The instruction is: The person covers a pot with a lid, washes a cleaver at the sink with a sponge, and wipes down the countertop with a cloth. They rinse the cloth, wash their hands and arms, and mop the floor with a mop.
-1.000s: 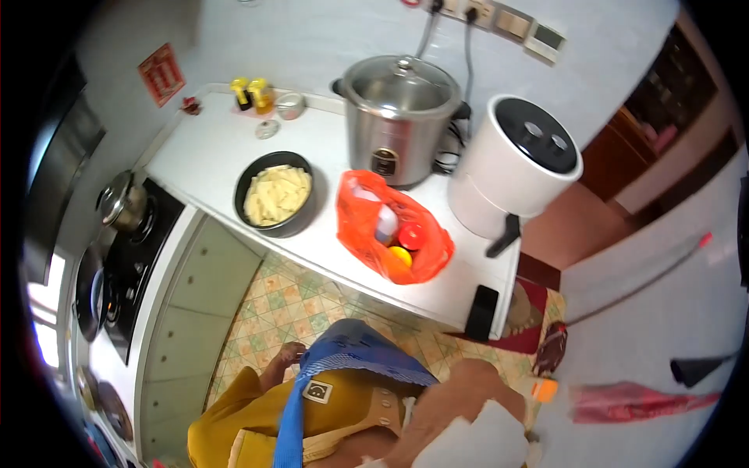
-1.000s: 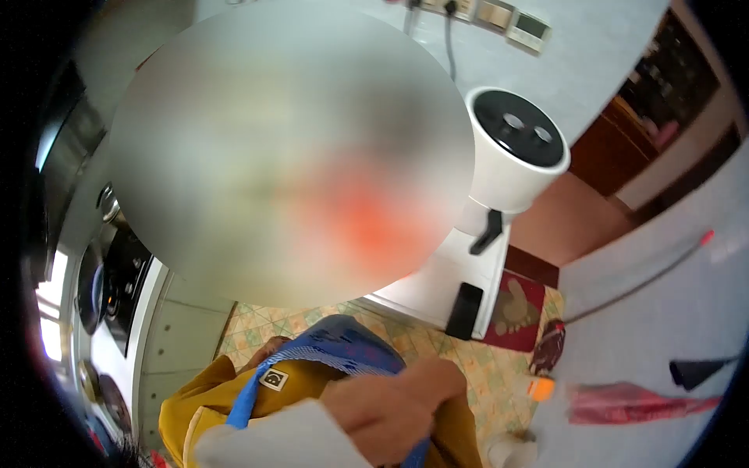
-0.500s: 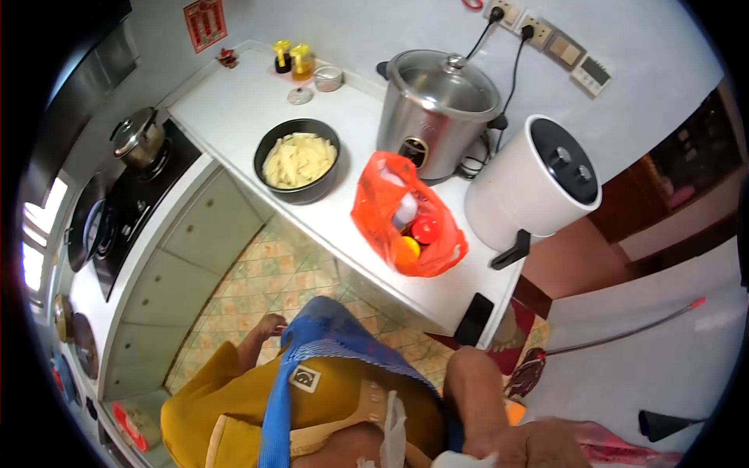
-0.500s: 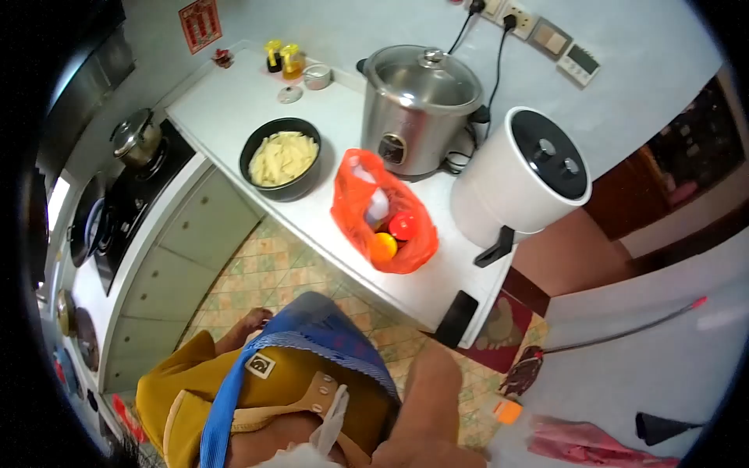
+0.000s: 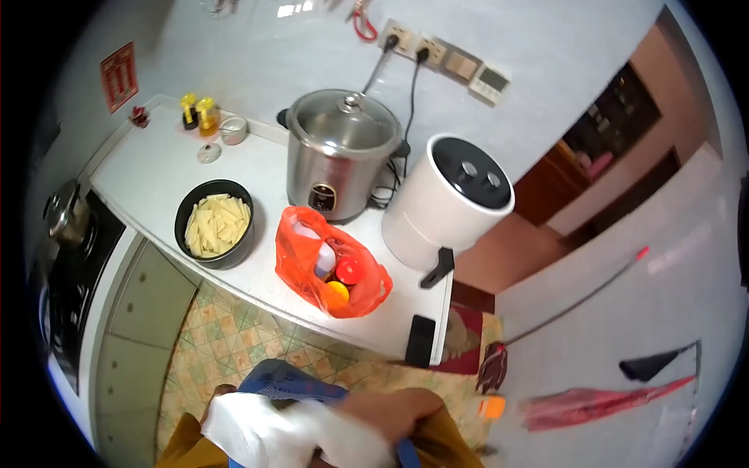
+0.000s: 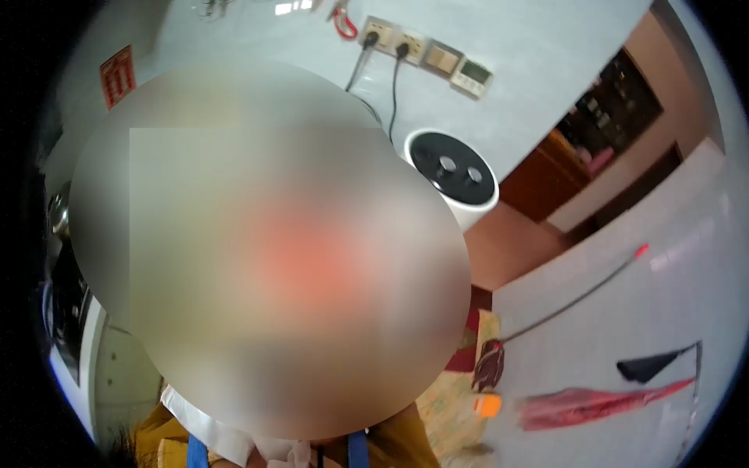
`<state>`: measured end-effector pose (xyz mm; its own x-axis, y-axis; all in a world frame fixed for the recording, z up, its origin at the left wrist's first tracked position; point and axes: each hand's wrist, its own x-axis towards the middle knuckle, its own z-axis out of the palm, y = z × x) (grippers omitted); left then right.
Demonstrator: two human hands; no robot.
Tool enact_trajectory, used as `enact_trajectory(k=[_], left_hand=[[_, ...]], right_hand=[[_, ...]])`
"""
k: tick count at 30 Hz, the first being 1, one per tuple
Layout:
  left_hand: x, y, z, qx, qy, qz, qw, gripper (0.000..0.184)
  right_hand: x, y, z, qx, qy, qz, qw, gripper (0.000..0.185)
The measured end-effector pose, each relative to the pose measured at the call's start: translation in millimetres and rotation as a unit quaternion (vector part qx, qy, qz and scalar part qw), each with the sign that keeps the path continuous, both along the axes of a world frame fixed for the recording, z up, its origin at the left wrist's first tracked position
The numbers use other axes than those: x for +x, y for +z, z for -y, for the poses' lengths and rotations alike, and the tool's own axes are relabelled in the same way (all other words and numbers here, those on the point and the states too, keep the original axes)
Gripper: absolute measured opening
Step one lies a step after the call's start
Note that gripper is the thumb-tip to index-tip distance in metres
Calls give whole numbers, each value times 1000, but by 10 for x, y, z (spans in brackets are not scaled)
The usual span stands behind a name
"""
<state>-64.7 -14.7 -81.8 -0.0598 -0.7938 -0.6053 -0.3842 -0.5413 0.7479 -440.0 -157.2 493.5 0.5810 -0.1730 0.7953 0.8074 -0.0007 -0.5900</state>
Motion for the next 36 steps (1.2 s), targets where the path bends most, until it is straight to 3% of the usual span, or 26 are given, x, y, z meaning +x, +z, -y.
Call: enact_trajectory(k=[9,10,11,12,13,14,16,18,19,20,22,23,24,26,28,29,30,31,32,33,34,35,36], left_hand=[[380,40,180,-135,-12,-66,989,26],[366,1,183,-125,35,-102,986,27],[317,91,226,29,141,-177,974,29],[263,190,267,166,277,-229,918,32],[239,380,279,164,270,-240,918,33],[-3,1011,379,184,280,-180,925,34],[-19,949,248,158,291,-169,928,32],[-157,1135,93,124,326,-232,908,30],[-122,895,-41,80,288,-238,924,28],[-231,957,-195,79,299,-237,921,28],[-528,1065,-331,-39,222,-128,966,27],[-455,760,-361,85,228,-163,956,27],[-557,766,-388,74,199,-187,959,24],[-676,158,-655,-24,89,-166,982,23],[-903,405,-517,-176,-66,9,982,25],[-977,239,-501,-60,32,-42,997,25],[-1048,348,-449,-100,91,-76,988,22],[-1243,660,-312,35,253,-147,956,22],[-1486,1048,-105,164,403,-213,875,24],[-1609,1071,-85,164,409,-215,871,24],[-1700,1096,-134,135,403,-208,881,26],[-1783,1110,-175,104,395,-202,890,28],[-1879,1111,-216,105,400,-205,887,28]], right_hand=[[259,-77,13,19,-6,45,999,19],[312,-92,16,16,3,43,999,19],[363,-95,17,12,12,43,999,19],[399,-108,19,11,22,44,999,19],[398,-102,26,10,28,44,999,20],[357,-79,54,9,31,49,998,20],[186,-19,94,6,27,59,998,20],[-92,32,131,1,15,69,998,20],[-258,49,150,-6,9,74,997,20],[-424,76,149,-10,2,83,996,20],[-752,120,186,-22,-6,98,995,20],[-901,136,194,-28,-14,102,994,20],[-1031,154,194,-31,-17,111,993,20],[-1299,162,215,-36,-20,128,991,20],[-1524,187,235,-41,-17,149,988,20],[-1606,166,263,-36,-11,170,985,20],[-1680,105,297,-20,0,204,979,20],[-1712,-43,361,21,24,263,964,20],[-1678,-246,427,123,-8,395,910,21],[-1805,-503,483,127,-3,393,911,21],[-1979,-780,506,399,-52,277,872,19],[-2007,-846,668,421,-391,49,817,26],[-2029,-907,829,412,-572,-265,658,35]])
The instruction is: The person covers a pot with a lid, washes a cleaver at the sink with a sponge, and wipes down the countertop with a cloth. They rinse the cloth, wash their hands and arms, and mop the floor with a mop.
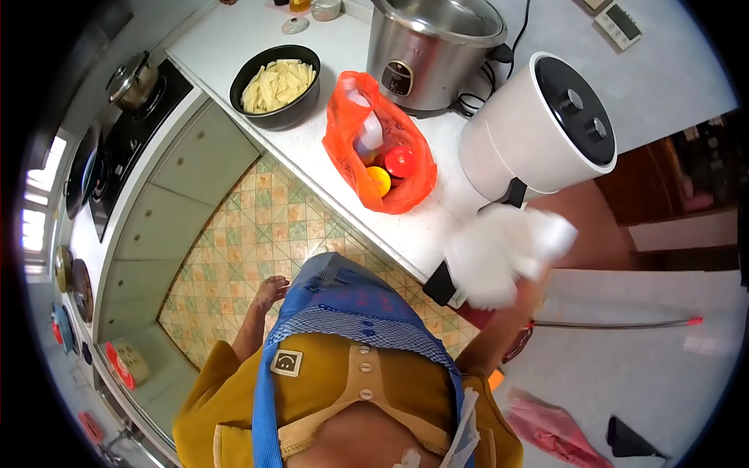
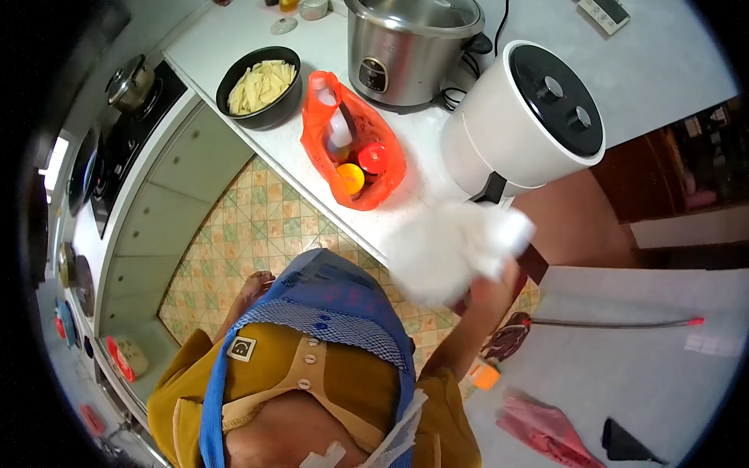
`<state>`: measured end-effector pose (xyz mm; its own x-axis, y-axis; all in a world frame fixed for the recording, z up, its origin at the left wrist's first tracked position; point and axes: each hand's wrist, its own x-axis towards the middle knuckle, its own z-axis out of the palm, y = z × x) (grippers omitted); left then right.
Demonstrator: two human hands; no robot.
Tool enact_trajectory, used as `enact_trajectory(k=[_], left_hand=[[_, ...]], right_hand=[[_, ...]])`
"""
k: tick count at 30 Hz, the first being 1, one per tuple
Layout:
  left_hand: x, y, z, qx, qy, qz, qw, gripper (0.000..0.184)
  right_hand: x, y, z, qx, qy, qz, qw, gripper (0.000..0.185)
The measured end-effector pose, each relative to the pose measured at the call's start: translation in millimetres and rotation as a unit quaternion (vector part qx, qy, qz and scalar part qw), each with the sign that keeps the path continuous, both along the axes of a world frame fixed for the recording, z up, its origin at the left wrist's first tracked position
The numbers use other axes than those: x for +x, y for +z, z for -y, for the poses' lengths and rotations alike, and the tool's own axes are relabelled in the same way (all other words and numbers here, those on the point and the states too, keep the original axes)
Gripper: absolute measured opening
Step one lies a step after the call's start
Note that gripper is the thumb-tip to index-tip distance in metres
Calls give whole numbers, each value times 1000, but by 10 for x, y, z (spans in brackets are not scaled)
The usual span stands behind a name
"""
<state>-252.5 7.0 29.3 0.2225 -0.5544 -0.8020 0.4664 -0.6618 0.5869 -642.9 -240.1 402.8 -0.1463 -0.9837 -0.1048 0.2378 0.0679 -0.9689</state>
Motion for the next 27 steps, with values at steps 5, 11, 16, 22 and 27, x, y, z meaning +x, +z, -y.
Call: enact_trajectory(k=[5,11,16,22,27], left_hand=[[-392,-143,-812,37,139,-63,988,26],[-907,-78,-1829,90,174,11,981,18],[-1329,-33,-2332,68,406,-26,911,13],[-1692,-48,-2938,48,471,-6,881,16],[-2026,-50,-3887,99,629,-9,771,15]], right_hand=[[-308,-2012,1068,-37,262,-405,875,47],[-72,-1960,1055,-212,144,-633,731,40],[361,-1602,629,-227,374,-617,654,31],[1787,-2239,-526,-304,674,-532,413,30],[3014,-2241,-2116,-363,759,-480,249,30]])
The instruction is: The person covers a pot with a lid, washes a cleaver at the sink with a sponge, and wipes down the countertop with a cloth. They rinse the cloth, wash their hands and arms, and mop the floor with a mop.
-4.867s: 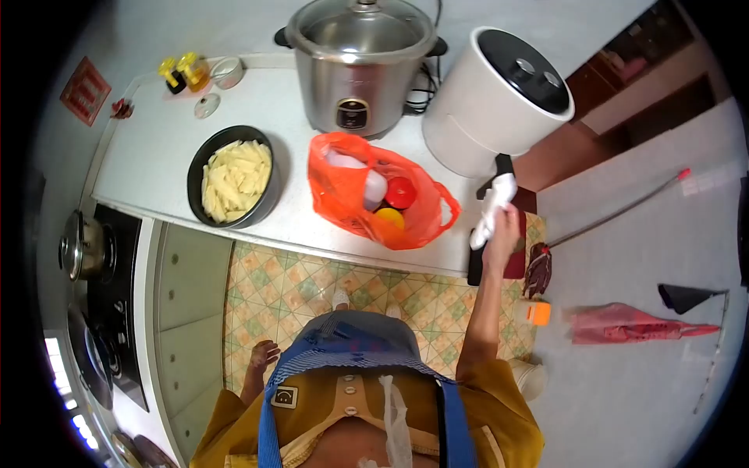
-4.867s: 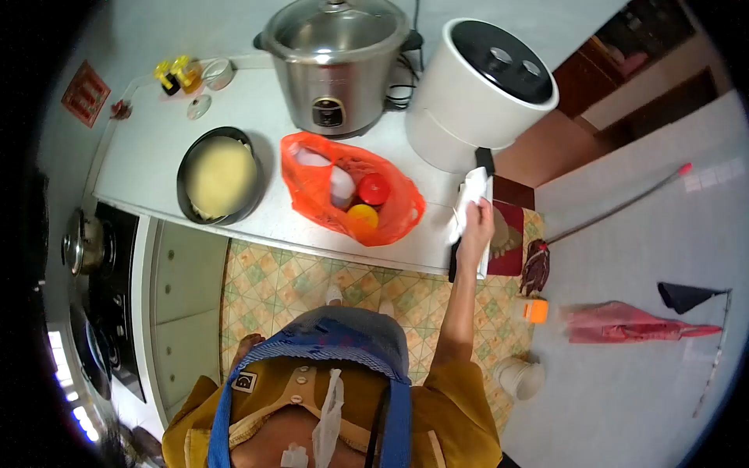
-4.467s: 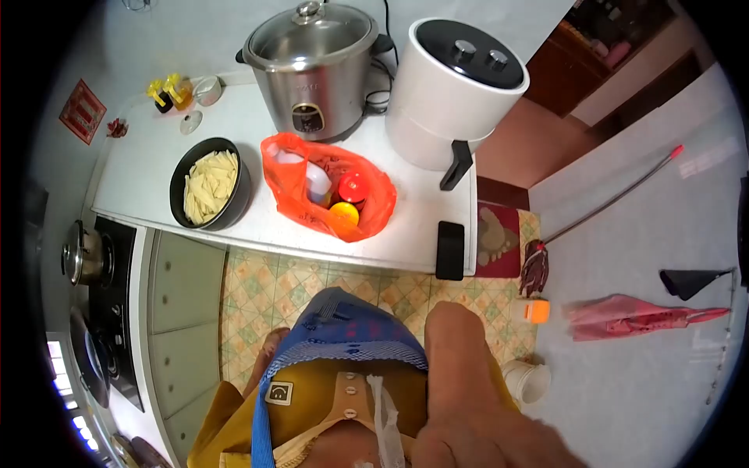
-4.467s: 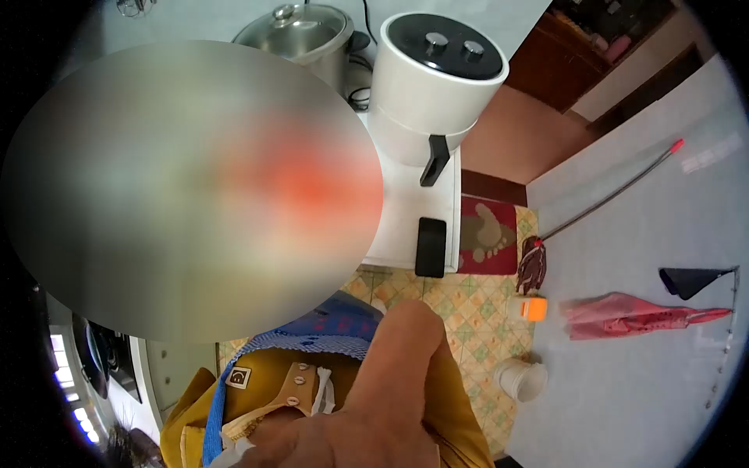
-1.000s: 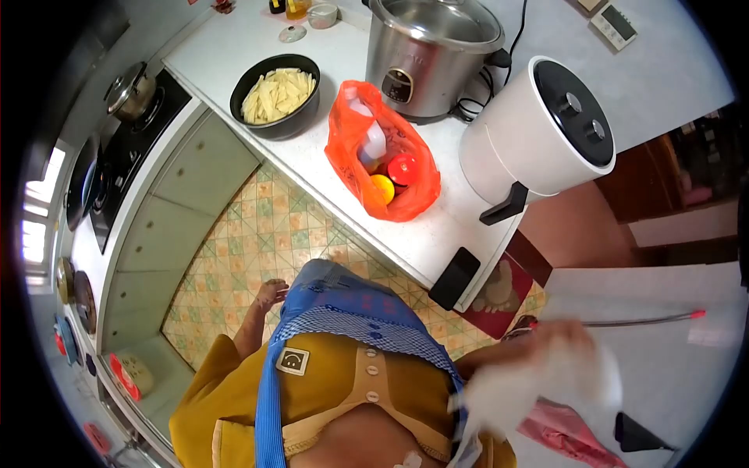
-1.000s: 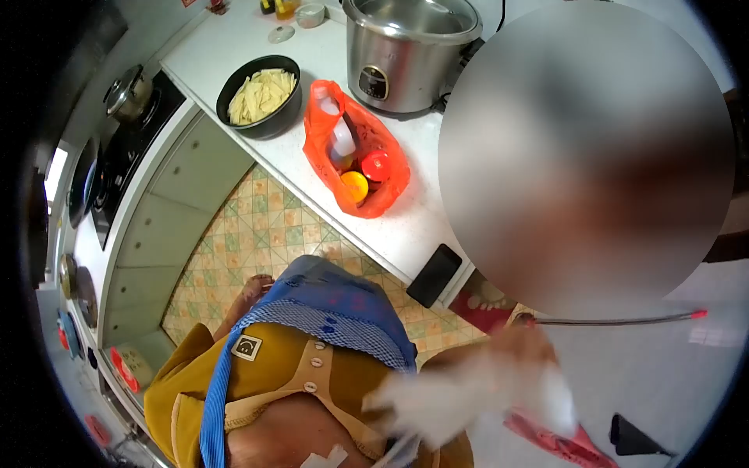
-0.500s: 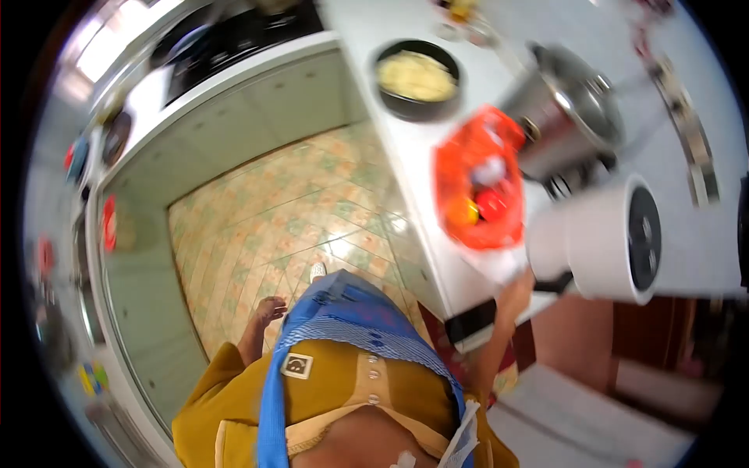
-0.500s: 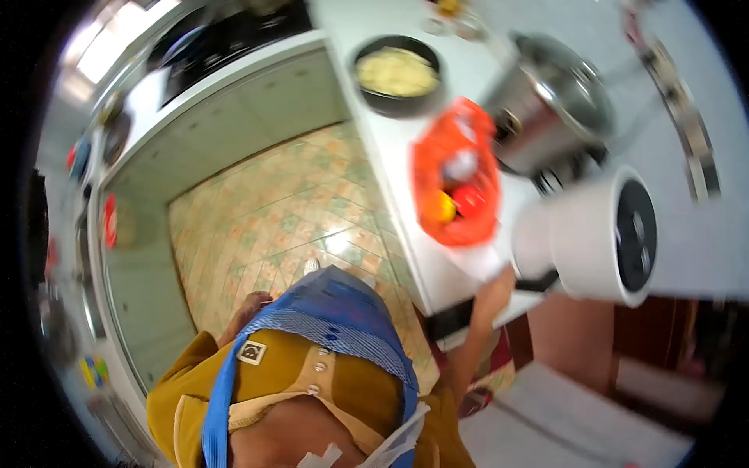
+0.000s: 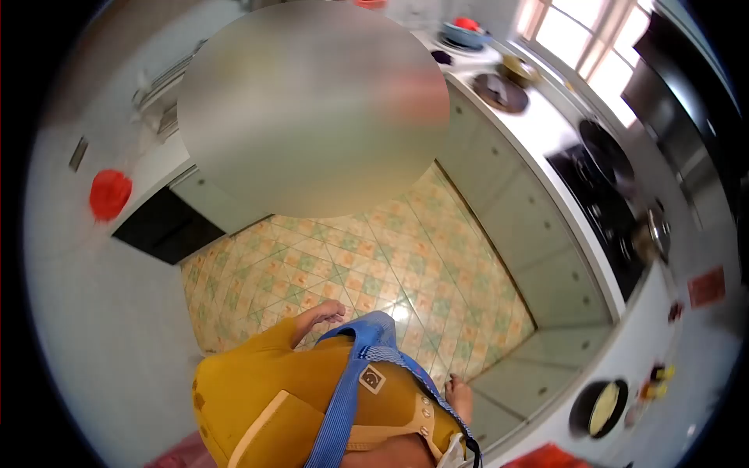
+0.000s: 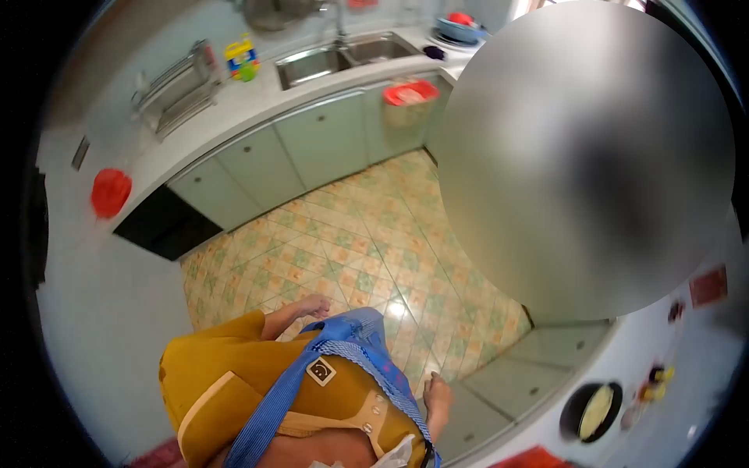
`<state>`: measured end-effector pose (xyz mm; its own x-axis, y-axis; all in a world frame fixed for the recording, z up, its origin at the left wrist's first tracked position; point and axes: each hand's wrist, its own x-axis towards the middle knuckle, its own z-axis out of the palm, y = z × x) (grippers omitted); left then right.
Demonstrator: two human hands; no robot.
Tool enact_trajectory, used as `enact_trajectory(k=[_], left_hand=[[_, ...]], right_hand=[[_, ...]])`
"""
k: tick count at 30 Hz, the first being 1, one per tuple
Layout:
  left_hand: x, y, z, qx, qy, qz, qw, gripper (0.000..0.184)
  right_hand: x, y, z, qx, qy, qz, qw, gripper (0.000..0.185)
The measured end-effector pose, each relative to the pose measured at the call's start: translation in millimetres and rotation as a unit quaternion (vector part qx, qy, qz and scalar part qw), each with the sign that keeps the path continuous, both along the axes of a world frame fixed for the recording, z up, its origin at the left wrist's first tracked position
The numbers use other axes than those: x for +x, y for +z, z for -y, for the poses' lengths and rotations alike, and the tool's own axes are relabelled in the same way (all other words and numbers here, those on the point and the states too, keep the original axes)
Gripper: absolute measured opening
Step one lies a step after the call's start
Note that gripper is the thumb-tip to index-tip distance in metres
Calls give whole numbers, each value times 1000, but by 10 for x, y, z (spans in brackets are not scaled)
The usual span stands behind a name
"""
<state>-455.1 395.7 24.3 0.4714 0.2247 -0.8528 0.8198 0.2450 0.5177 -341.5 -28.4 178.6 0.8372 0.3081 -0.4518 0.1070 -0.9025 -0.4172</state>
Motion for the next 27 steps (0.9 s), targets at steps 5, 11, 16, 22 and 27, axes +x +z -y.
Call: enact_trajectory(k=[5,11,16,22,27], left_hand=[[-305,37,-937,37,145,42,988,8],[-488,102,-1339,73,209,113,969,9],[-359,235,-1354,56,338,90,935,12],[215,1,-2107,23,404,140,904,15],[846,212,-2778,25,429,124,894,19]], right_hand=[[850,14,-1451,49,211,38,976,31],[1578,-35,-2807,51,368,29,928,32],[2205,-150,-3799,22,472,23,881,30],[3322,-34,-4610,47,437,-9,898,30],[4406,193,-5465,84,417,45,904,29]])
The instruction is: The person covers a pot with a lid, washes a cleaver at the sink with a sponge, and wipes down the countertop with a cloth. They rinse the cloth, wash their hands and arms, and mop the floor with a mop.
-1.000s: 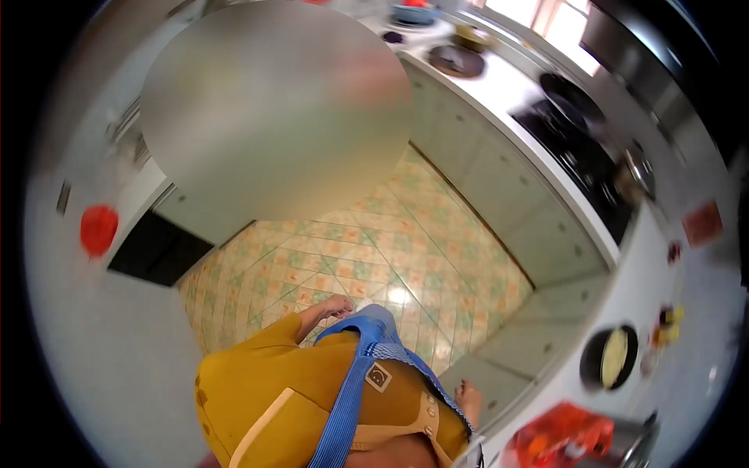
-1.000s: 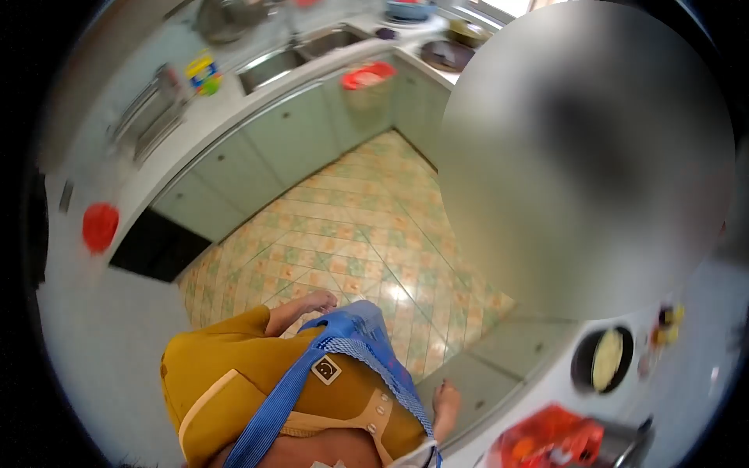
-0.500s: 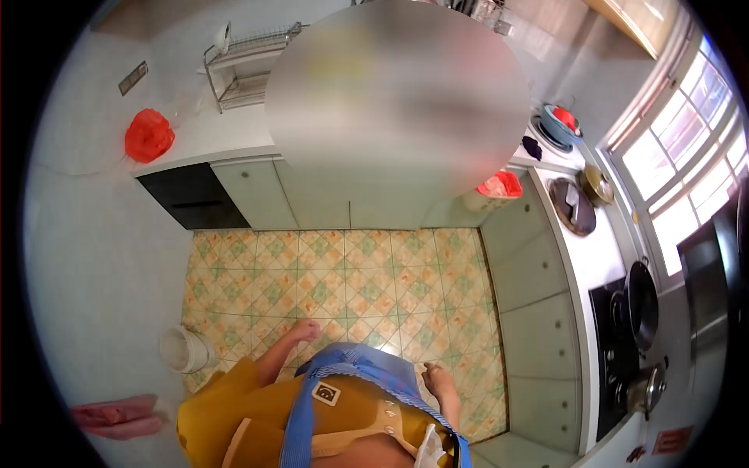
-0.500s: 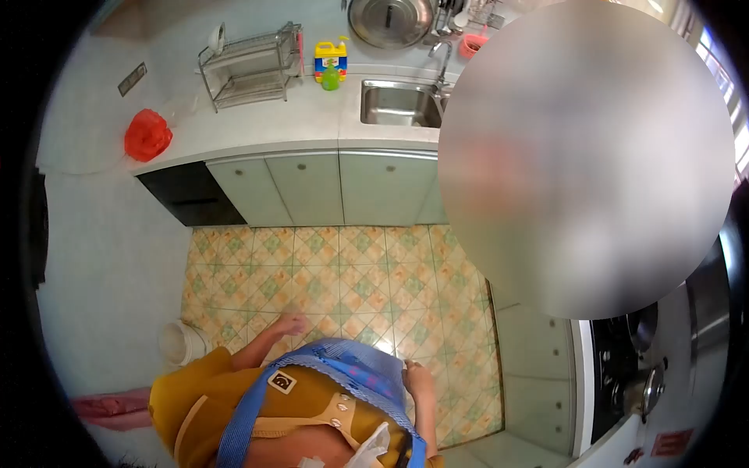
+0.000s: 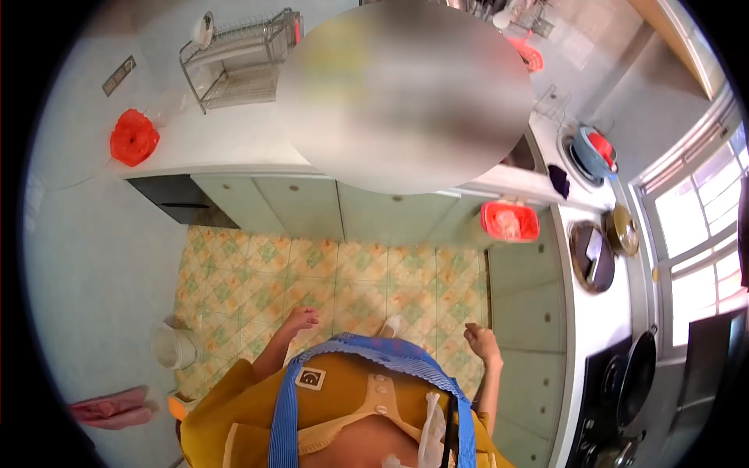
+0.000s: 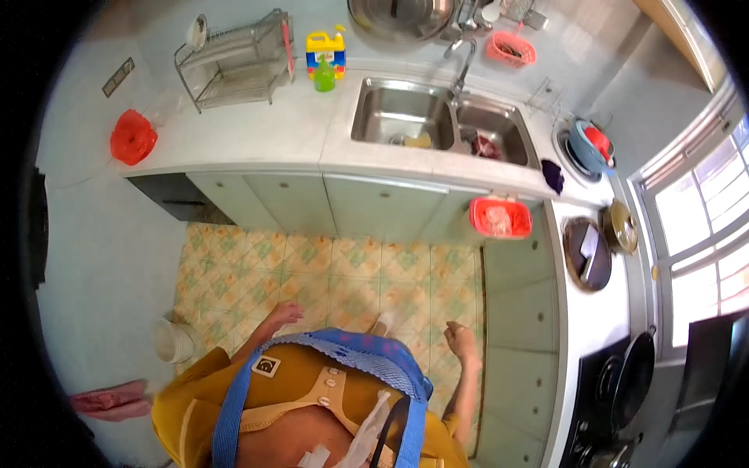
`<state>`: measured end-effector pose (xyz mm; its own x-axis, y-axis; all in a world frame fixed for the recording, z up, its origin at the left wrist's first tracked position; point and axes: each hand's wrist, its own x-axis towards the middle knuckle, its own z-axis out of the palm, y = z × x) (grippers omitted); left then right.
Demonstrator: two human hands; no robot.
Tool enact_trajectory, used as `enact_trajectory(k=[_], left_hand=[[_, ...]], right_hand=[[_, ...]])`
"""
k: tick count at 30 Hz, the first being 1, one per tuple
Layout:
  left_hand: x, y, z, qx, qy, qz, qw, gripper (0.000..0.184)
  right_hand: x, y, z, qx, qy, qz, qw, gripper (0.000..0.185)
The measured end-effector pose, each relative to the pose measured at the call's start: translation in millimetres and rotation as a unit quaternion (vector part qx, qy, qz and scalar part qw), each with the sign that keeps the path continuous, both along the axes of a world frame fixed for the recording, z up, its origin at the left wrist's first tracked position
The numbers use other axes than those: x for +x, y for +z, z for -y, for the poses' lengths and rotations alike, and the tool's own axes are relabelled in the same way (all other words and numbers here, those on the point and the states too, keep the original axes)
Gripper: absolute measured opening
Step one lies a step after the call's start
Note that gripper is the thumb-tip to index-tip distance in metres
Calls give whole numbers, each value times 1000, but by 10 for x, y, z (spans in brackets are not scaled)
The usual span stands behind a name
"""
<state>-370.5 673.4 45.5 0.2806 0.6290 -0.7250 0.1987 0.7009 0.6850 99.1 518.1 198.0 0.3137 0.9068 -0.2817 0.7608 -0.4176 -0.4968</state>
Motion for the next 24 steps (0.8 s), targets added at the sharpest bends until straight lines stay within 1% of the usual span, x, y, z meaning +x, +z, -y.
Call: enact_trajectory(k=[1,2,4,7,9,10,11,13,14,15,16,17,18,20,21,23,24], left_hand=[[103,62,-197,26,12,12,1000,20],[132,46,-287,30,23,14,999,20],[125,-22,-332,20,120,-16,992,22],[7,-166,-293,-3,160,-19,987,22],[-107,-270,-264,-34,174,-19,984,22],[-160,-331,-263,-53,183,-21,982,22],[-211,-368,-307,-68,190,-24,979,22],[-323,-518,-515,-90,205,-28,974,21],[-389,-577,-662,-101,210,-31,972,21],[-453,-622,-854,-109,211,-33,971,21],[-509,-634,-1104,-114,212,-34,970,21],[-567,-644,-1274,-123,213,-35,969,20],[-641,-647,-1515,-127,210,-35,969,20],[-795,-718,-1938,-135,201,-37,969,20],[-856,-718,-2140,-139,197,-38,970,20],[-955,-722,-2500,-140,186,-36,972,19],[-993,-714,-2647,-138,181,-35,973,19]], right_hand=[[166,119,-308,6,8,3,1000,29],[298,250,-615,38,19,-24,999,27],[484,513,-1383,106,55,-78,990,26],[626,864,-2730,174,133,-134,966,32],[383,1333,-3615,221,119,-208,945,35],[376,1376,-4106,253,128,-251,926,36],[363,1434,-4610,309,162,-214,913,35],[272,1625,-5558,372,148,-260,879,38],[238,1801,-5992,386,156,-250,874,42],[203,1877,-6462,425,131,-285,849,45],[216,1990,-6918,448,110,-284,840,48],[246,2113,-7319,473,91,-219,849,50],[257,2142,-7741,520,41,-191,832,53],[195,2340,-8238,507,-30,-193,839,56],[185,2352,-8457,508,-31,-189,840,56],[188,2367,-8828,558,-45,-192,806,50],[164,2425,-8892,559,-48,-186,807,50]])
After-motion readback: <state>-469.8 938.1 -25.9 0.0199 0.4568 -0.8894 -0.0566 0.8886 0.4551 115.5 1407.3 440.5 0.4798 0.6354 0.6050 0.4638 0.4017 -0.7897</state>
